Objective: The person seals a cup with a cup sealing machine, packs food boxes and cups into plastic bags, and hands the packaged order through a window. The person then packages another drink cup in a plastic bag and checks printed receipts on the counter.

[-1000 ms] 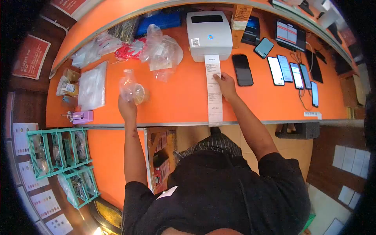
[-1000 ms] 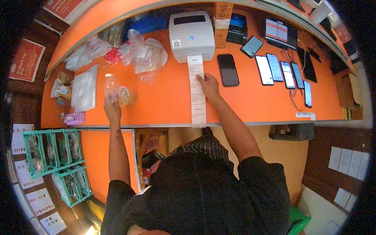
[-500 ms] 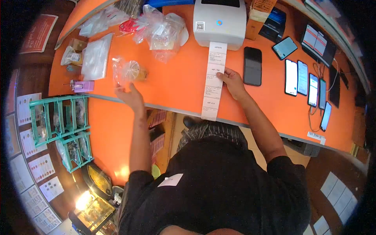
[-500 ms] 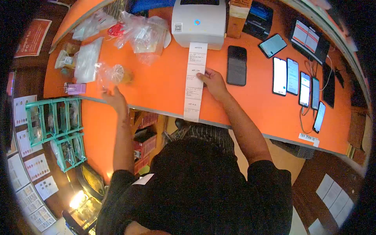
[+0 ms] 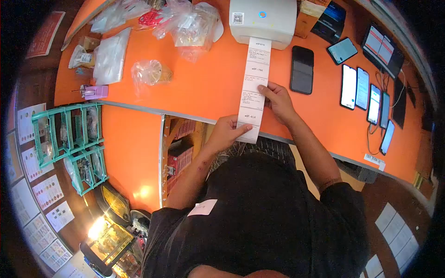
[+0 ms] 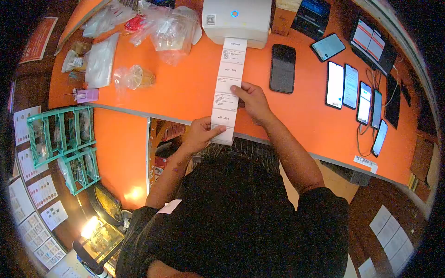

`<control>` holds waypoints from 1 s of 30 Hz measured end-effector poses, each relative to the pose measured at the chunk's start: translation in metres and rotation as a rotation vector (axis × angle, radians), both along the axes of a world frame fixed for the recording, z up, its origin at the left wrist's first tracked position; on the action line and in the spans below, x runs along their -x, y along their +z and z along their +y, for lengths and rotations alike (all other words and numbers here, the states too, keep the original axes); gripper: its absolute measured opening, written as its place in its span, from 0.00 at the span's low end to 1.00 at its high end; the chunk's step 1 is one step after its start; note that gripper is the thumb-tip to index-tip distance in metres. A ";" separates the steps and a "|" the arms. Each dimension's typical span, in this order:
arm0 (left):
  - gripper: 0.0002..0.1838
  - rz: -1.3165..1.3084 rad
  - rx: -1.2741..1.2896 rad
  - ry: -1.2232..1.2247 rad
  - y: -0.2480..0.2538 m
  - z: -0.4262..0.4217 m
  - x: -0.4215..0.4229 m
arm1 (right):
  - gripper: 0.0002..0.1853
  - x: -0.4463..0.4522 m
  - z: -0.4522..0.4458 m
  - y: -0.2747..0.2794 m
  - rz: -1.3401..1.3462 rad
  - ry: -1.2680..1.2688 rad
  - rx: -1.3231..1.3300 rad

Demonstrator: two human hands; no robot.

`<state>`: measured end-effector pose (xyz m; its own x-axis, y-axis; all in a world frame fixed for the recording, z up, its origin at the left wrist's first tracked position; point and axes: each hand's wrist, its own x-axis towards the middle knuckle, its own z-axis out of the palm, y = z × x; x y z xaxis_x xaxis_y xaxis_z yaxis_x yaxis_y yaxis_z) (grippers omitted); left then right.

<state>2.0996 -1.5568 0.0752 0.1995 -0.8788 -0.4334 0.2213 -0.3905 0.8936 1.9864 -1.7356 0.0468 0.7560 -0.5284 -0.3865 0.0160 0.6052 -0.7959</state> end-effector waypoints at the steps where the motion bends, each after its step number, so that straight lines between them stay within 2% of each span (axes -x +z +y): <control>1: 0.15 0.015 -0.017 0.001 0.003 0.002 0.000 | 0.16 0.000 0.000 0.003 0.003 -0.004 0.005; 4: 0.14 0.107 0.035 0.045 -0.002 0.011 0.004 | 0.16 0.001 -0.003 0.008 0.021 0.057 0.011; 13: 0.16 0.006 -0.016 0.003 -0.002 0.017 0.002 | 0.09 0.016 0.019 -0.001 0.058 -0.079 0.125; 15: 0.19 -0.027 0.142 0.237 0.016 0.007 0.015 | 0.09 0.020 0.020 -0.008 0.080 -0.090 0.188; 17: 0.23 -0.325 0.234 0.349 0.027 0.002 0.017 | 0.09 0.021 0.022 -0.010 0.080 -0.103 0.235; 18: 0.25 -0.609 0.247 0.339 0.026 -0.001 0.010 | 0.09 0.021 0.022 -0.010 0.068 -0.112 0.252; 20: 0.28 -0.850 0.280 0.310 0.027 -0.010 -0.004 | 0.09 0.021 0.024 -0.009 0.056 -0.121 0.268; 22: 0.29 -0.764 0.329 0.284 0.028 -0.023 -0.017 | 0.09 0.023 0.026 -0.004 0.057 -0.123 0.266; 25: 0.30 -0.182 0.276 0.308 0.001 -0.042 -0.039 | 0.09 0.024 0.027 0.001 0.019 -0.130 0.219; 28: 0.29 0.016 0.155 0.280 0.022 -0.049 -0.041 | 0.09 0.025 0.026 0.001 -0.001 -0.140 0.175; 30: 0.29 0.060 0.179 0.275 0.022 -0.050 -0.042 | 0.09 0.024 0.027 0.004 -0.006 -0.158 0.176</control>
<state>2.1412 -1.6063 0.0972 0.4187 -0.8588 -0.2952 0.3506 -0.1470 0.9249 1.9629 -1.7087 0.0504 0.6604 -0.6990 -0.2743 0.1043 0.4471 -0.8884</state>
